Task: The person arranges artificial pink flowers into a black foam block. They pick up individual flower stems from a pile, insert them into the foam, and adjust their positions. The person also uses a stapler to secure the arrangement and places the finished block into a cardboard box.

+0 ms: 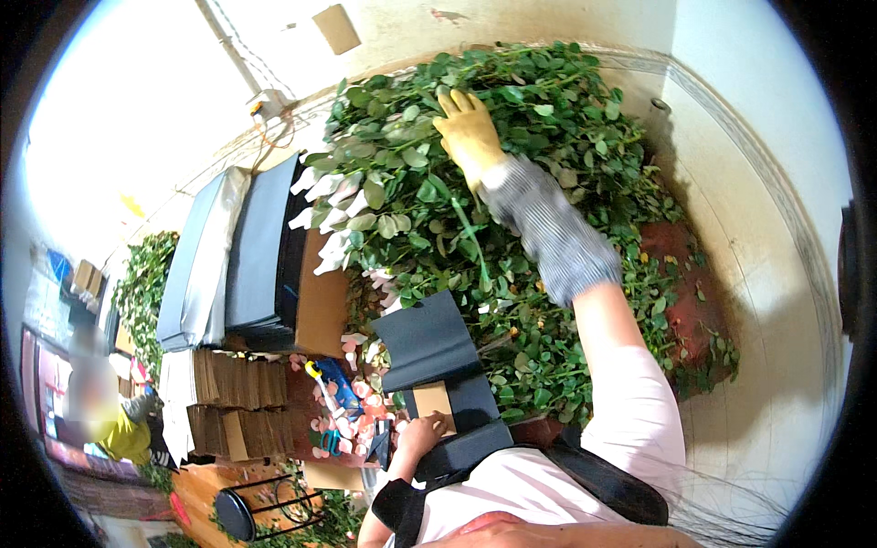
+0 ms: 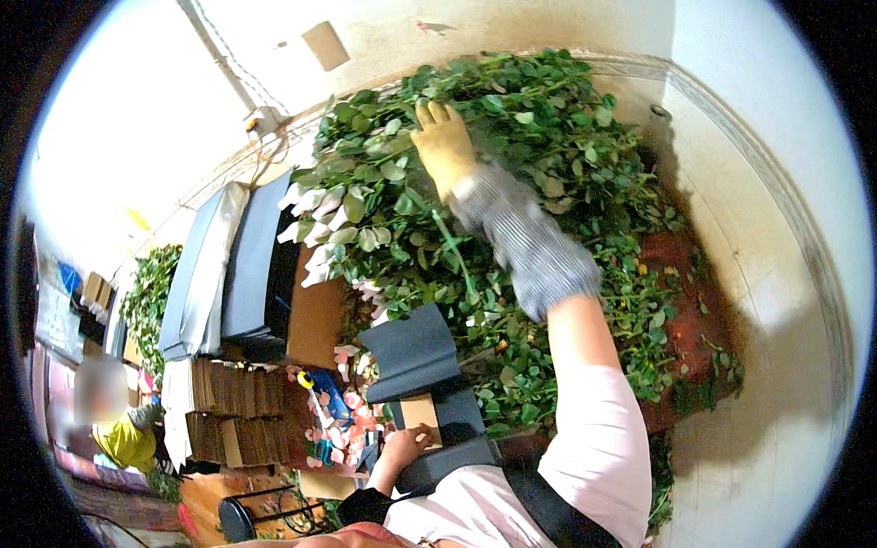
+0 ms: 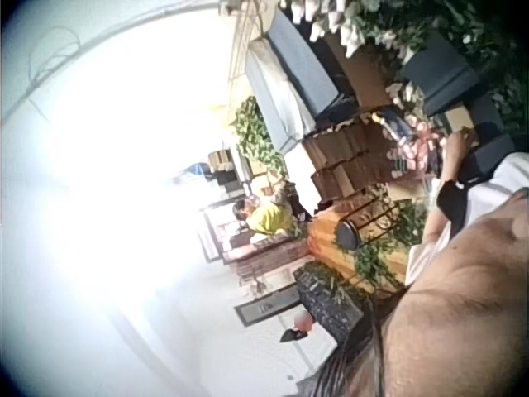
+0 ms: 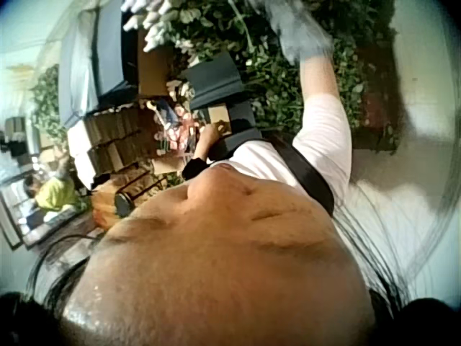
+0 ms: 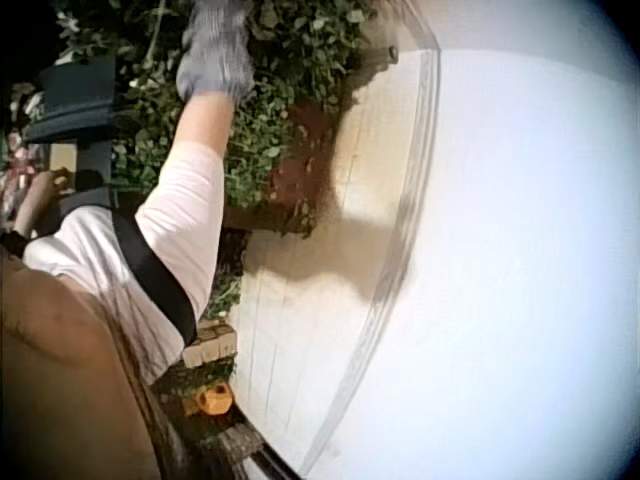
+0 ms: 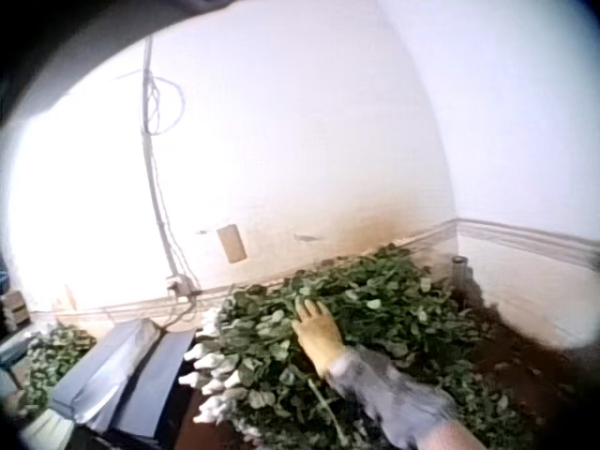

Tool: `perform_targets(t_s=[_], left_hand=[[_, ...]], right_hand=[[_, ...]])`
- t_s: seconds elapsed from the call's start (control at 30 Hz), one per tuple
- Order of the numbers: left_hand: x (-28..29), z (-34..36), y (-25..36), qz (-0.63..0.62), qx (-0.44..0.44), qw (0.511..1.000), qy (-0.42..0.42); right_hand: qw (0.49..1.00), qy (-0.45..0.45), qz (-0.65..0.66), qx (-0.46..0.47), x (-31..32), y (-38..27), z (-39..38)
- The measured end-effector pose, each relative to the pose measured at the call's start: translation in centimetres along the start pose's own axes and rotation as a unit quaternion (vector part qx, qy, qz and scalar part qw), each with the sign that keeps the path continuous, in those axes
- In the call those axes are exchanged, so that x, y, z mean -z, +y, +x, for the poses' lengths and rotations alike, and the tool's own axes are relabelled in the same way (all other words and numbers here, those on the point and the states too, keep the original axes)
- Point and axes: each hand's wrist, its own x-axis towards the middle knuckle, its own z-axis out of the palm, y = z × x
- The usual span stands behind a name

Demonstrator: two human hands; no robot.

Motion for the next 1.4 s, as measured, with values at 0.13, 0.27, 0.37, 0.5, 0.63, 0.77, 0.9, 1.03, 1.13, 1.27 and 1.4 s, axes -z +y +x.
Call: perform_targets(t_s=[0.13, 0.27, 0.37, 0.5, 0.63, 0.77, 0.9, 1.03, 1.13, 1.27, 1.4], left_hand=[[0.6, 0.1, -0.2, 0.017, 0.003, 1.0, -0.009], [1.1, -0.4, 0.3, 0.013, -0.005, 1.0, -0.011], [1.0, -0.7, 0.1, 0.033, -0.01, 0.999, -0.004], [1.0, 0.5, 0.7, 0.034, -0.071, 0.997, 0.018], [0.3, 0.7, -0.1, 0.02, -0.133, 0.988, 0.072], [-1.4, 4.4, -4.3, -0.122, -0.18, 0.976, 0.028], [-3.6, 7.4, -10.4, -0.287, -0.119, 0.947, -0.077], [-0.5, 5.5, -6.8, -0.181, -0.168, 0.968, -0.043], [-0.5, 5.1, -6.8, -0.251, -0.115, 0.959, -0.058], [-1.4, 6.4, -8.1, -0.307, -0.111, 0.941, -0.092], [-0.9, 6.0, -8.1, -0.373, -0.063, 0.915, -0.14]], right_hand=[[0.997, 0.002, 0.072, -0.005, 0.6, -0.1, 2.7], [0.946, 0.145, 0.282, 0.061, 1.5, -0.3, -2.6], [0.984, 0.011, 0.173, 0.041, 2.9, 2.6, -7.5], [0.998, -0.05, 0.044, 0.001, 4.8, 9.5, -15.5], [0.984, -0.012, 0.153, 0.09, 11.4, 3.6, -22.5], [0.945, -0.245, 0.21, 0.06, 15.7, -4.2, -31.0], [0.942, -0.231, 0.226, -0.09, 14.7, -7.7, -37.0], [0.933, -0.092, 0.22, -0.271, 14.9, -6.6, -36.7], [0.897, -0.172, 0.239, -0.33, 16.9, -6.2, -34.7], [0.931, -0.088, 0.203, -0.289, 18.9, -4.0, -33.6], [0.876, -0.23, 0.295, -0.304, 22.7, -3.8, -31.0]])
